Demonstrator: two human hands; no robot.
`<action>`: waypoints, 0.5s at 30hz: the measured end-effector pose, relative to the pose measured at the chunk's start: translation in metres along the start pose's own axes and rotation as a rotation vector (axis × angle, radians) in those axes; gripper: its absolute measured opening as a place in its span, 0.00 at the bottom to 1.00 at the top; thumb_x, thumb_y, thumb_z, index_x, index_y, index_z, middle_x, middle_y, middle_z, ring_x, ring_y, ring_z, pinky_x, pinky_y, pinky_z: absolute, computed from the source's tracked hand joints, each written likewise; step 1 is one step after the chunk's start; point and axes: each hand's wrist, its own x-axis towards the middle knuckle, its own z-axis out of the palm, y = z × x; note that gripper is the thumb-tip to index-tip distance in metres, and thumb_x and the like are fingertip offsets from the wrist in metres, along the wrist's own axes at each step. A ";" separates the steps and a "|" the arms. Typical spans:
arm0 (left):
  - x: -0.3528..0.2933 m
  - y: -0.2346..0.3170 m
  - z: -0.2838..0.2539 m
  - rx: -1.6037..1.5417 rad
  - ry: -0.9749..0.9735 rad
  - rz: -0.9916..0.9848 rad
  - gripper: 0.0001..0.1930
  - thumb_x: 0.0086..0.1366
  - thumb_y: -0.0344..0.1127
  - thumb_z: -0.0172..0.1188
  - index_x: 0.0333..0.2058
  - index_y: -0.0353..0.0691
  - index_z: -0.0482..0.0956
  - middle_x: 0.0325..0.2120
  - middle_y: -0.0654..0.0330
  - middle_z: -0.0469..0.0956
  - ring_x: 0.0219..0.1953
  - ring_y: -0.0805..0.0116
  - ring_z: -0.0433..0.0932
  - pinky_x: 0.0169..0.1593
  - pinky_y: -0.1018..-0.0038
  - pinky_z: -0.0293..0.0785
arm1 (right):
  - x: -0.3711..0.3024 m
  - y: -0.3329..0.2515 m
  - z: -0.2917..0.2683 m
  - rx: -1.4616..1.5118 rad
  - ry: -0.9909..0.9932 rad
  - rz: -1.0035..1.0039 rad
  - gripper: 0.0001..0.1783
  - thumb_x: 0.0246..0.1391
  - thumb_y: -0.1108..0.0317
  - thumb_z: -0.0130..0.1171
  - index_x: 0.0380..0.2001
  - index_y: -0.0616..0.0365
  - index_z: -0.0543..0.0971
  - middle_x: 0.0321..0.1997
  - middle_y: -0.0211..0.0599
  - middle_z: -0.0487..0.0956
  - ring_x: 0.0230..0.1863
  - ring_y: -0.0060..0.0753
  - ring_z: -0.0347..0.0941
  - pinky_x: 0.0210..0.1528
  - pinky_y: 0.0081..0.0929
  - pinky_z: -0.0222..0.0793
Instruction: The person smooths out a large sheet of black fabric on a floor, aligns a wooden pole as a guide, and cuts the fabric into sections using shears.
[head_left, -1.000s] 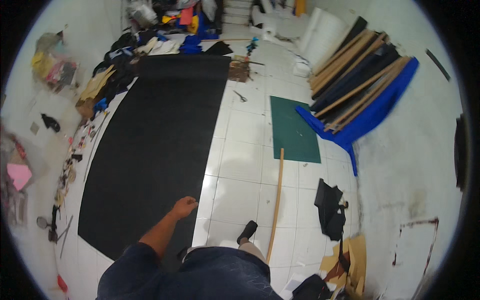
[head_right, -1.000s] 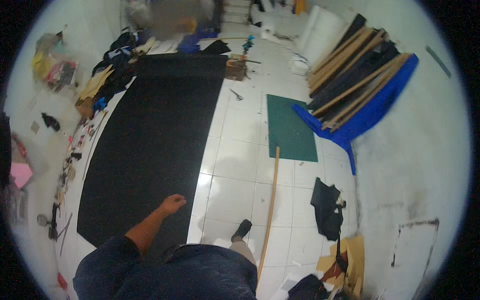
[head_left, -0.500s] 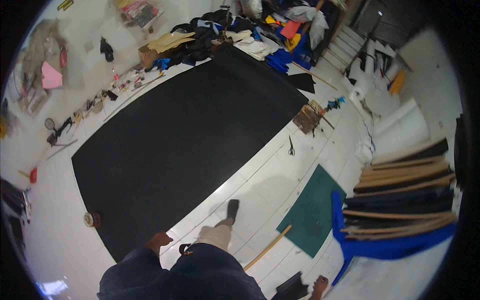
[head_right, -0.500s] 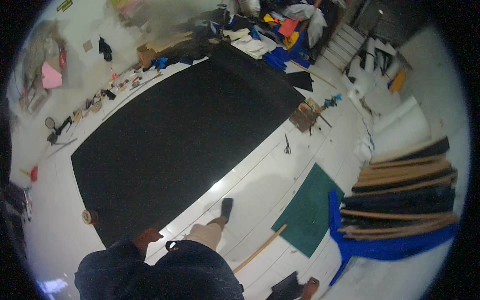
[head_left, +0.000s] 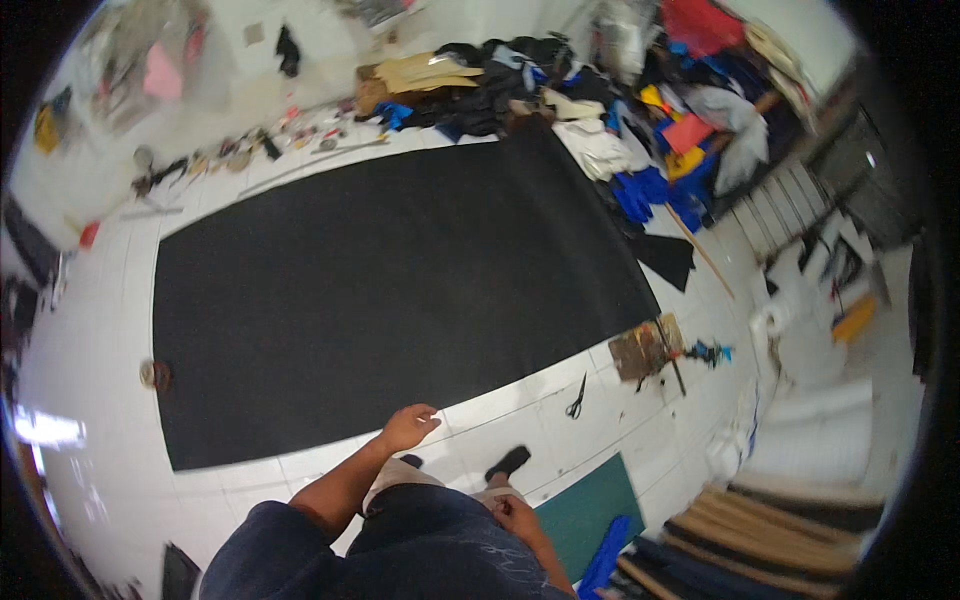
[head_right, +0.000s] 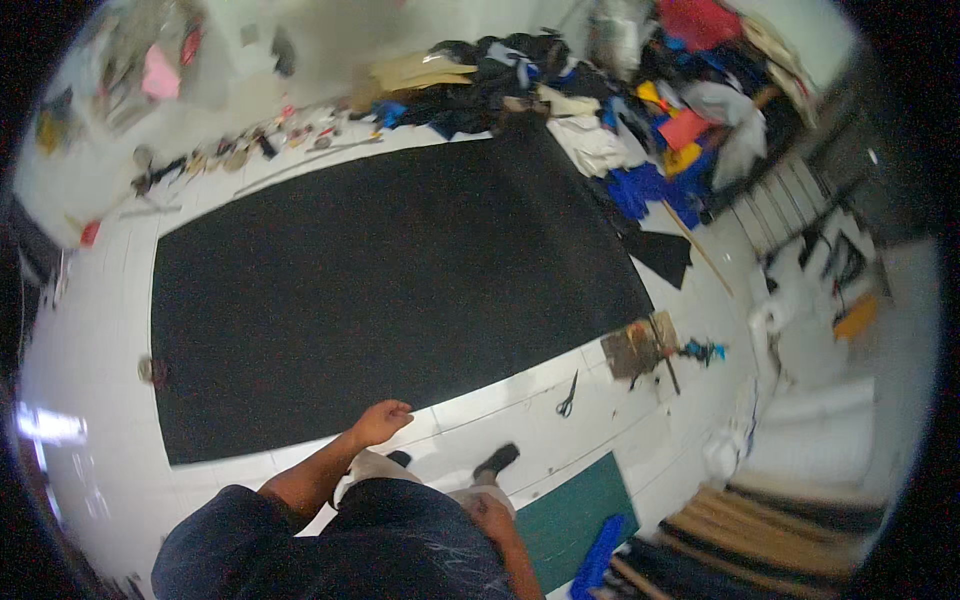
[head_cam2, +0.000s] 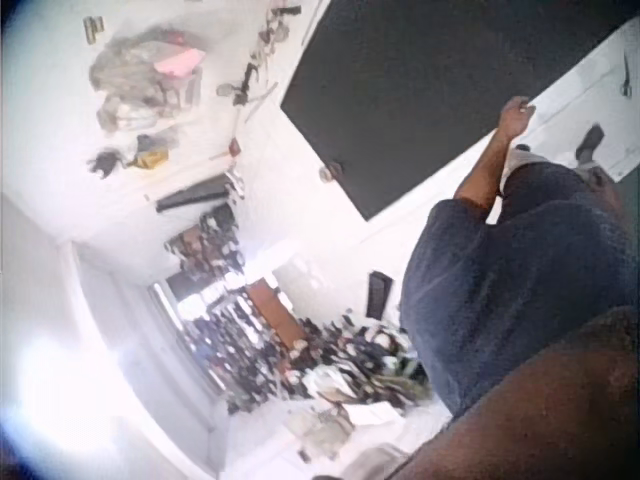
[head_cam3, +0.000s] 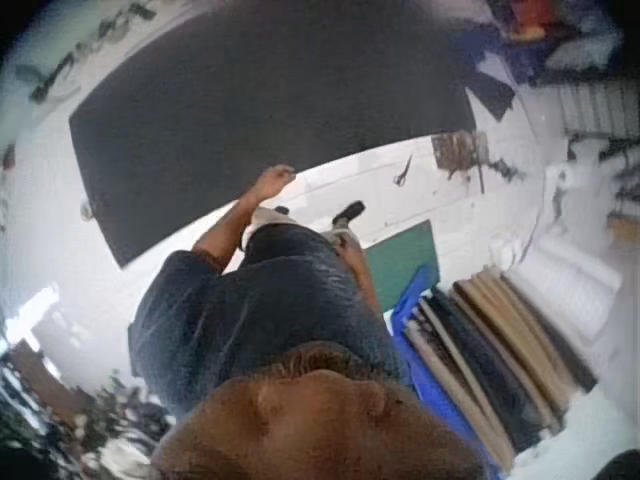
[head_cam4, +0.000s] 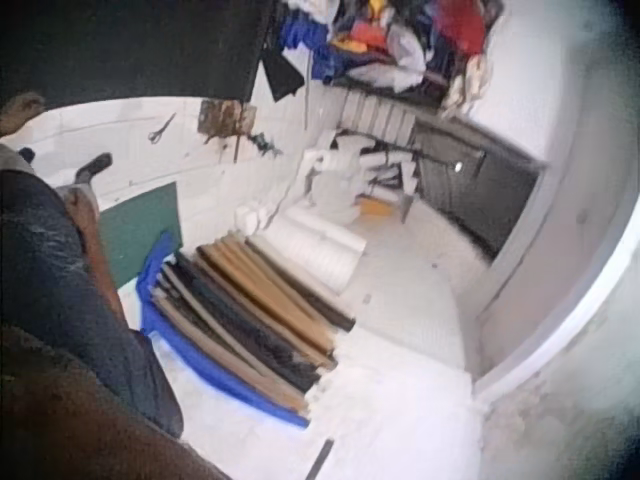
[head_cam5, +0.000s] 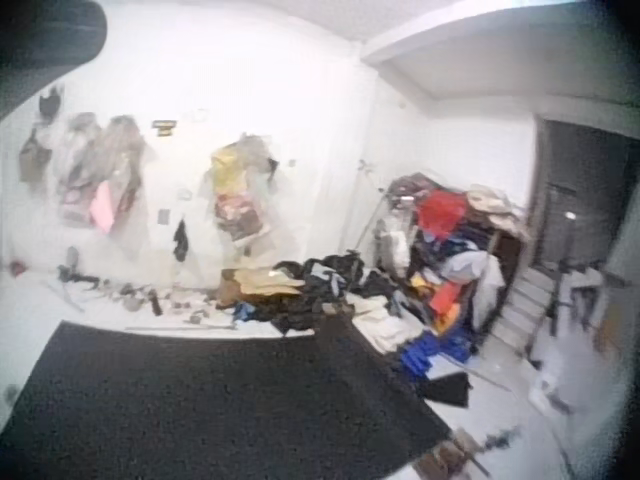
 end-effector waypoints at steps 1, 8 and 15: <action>0.004 0.002 0.014 0.044 0.046 -0.012 0.25 0.63 0.50 0.63 0.49 0.36 0.79 0.46 0.48 0.81 0.47 0.56 0.81 0.51 0.65 0.76 | 0.015 0.000 -0.030 -0.057 -0.082 -0.022 0.23 0.55 0.59 0.64 0.51 0.58 0.77 0.43 0.46 0.82 0.43 0.40 0.80 0.45 0.34 0.74; -0.003 -0.030 0.197 0.390 0.132 -0.266 0.25 0.61 0.50 0.60 0.52 0.42 0.78 0.50 0.46 0.77 0.53 0.48 0.76 0.58 0.54 0.69 | 0.151 0.069 -0.223 -0.608 -0.466 -0.113 0.28 0.58 0.47 0.59 0.49 0.62 0.78 0.52 0.54 0.77 0.55 0.58 0.71 0.59 0.46 0.66; -0.087 0.082 0.346 0.053 -0.375 -0.507 0.19 0.61 0.43 0.56 0.45 0.38 0.80 0.47 0.45 0.78 0.54 0.49 0.75 0.56 0.54 0.70 | 0.170 0.103 -0.347 -0.599 -1.172 0.009 0.26 0.63 0.44 0.51 0.42 0.58 0.77 0.40 0.51 0.79 0.43 0.55 0.76 0.45 0.46 0.69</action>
